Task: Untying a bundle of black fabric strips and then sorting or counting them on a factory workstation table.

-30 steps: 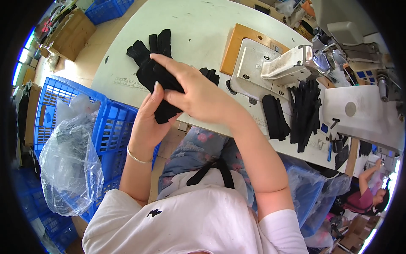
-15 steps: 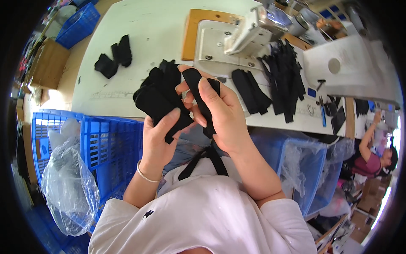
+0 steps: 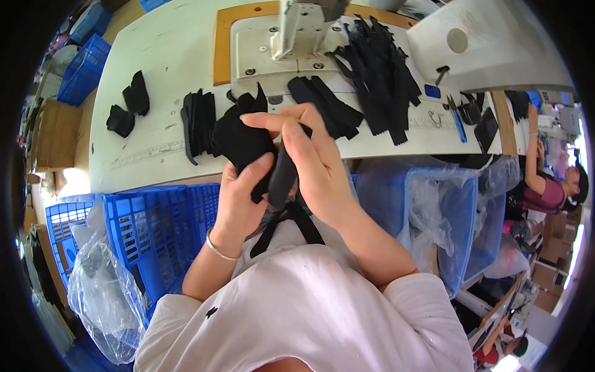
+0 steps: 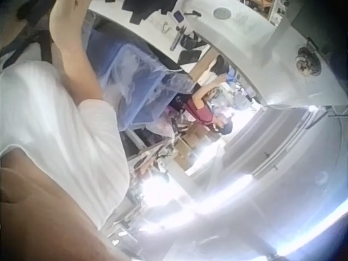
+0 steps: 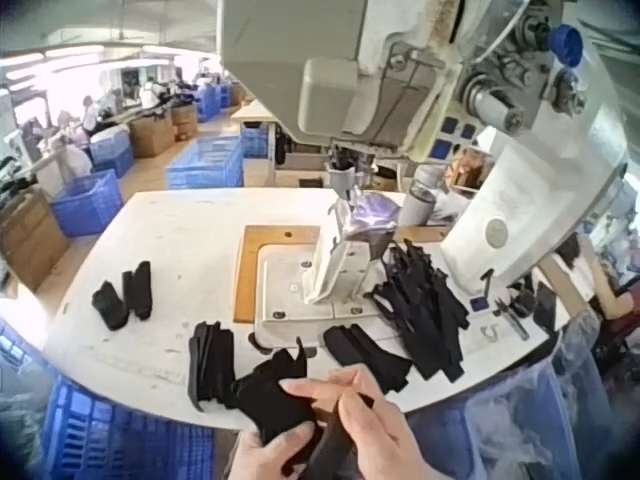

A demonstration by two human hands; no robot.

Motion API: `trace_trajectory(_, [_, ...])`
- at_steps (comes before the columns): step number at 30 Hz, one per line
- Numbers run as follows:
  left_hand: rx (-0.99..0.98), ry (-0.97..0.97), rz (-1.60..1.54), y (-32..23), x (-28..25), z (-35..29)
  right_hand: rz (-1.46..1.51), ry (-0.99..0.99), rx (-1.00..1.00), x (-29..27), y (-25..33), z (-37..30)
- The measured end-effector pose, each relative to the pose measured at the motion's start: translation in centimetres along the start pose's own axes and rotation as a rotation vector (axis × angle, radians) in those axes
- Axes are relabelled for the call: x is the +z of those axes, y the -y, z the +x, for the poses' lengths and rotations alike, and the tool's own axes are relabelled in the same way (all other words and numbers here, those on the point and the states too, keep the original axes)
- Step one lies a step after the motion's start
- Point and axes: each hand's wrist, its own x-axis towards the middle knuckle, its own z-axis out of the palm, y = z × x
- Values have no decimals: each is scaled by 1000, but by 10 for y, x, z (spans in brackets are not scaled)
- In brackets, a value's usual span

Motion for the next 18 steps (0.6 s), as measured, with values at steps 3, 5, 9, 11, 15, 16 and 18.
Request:
trace_trajectory(3, [-48,51,-12,-1,6,2,-48,-73,87,-19,8,6])
trace_trajectory(5, [-152,66,10,2,-1,6,-31,-62,129,-27,7,3])
trace_trajectory(9, [-179,113,11,10,6,5,77,-26,133,-33,6,-2])
trace_trajectory(11, [-163,93,59,9,9,6,32,-37,121,-38,10,-4])
trace_trajectory(15, [-107,82,216,14,0,8,-146,102,176,-41,15,-6])
trace_trajectory(16, [-110,82,217,13,-1,9,-42,187,133,-41,13,-6])
trace_trajectory(18, [-212,182,25,11,-3,10,-10,236,206,-49,15,-5])
